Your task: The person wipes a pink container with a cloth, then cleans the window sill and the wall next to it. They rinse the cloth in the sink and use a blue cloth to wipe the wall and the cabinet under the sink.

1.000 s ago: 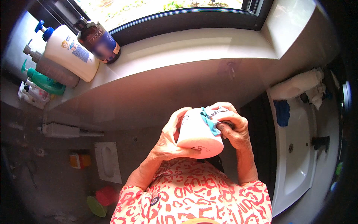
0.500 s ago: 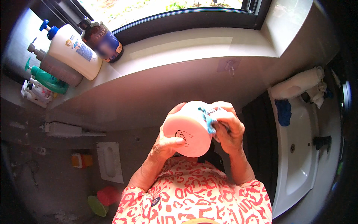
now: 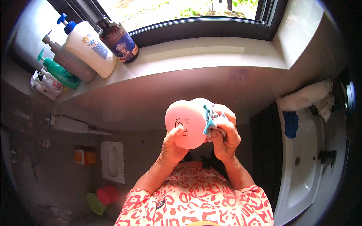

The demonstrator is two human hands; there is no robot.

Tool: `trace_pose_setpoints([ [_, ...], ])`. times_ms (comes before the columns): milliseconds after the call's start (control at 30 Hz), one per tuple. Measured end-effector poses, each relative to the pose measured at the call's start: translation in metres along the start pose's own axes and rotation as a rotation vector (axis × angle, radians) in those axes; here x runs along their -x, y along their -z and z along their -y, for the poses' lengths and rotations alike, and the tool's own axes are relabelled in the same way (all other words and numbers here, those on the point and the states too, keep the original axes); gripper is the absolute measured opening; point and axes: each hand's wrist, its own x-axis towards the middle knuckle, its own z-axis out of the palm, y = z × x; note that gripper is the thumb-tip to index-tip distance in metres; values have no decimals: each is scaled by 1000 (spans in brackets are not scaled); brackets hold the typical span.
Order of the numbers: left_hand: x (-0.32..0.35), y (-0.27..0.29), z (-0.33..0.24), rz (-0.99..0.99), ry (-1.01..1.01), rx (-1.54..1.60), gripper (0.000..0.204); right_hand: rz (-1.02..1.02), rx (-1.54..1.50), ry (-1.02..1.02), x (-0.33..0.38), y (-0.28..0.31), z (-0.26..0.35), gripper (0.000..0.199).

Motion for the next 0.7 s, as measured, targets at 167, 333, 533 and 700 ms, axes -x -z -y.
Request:
trace_pose_setpoints([
  [167, -2, -6, 3, -74, -30, -146, 63, -114, 128, 147, 11, -8, -5, 21],
  [333, 2, -20, -21, 12, -16, -36, 49, -160, 86, 56, 6, -3, -3, 17],
  [533, 3, 1, -21, -143, -148, -385, 51, 36, -38, -164, -23, -3, 9, 21],
  [700, -3, -17, -16, 68, -524, -481, 84, 3, -411, -545, -34, -9, 10, 20],
])
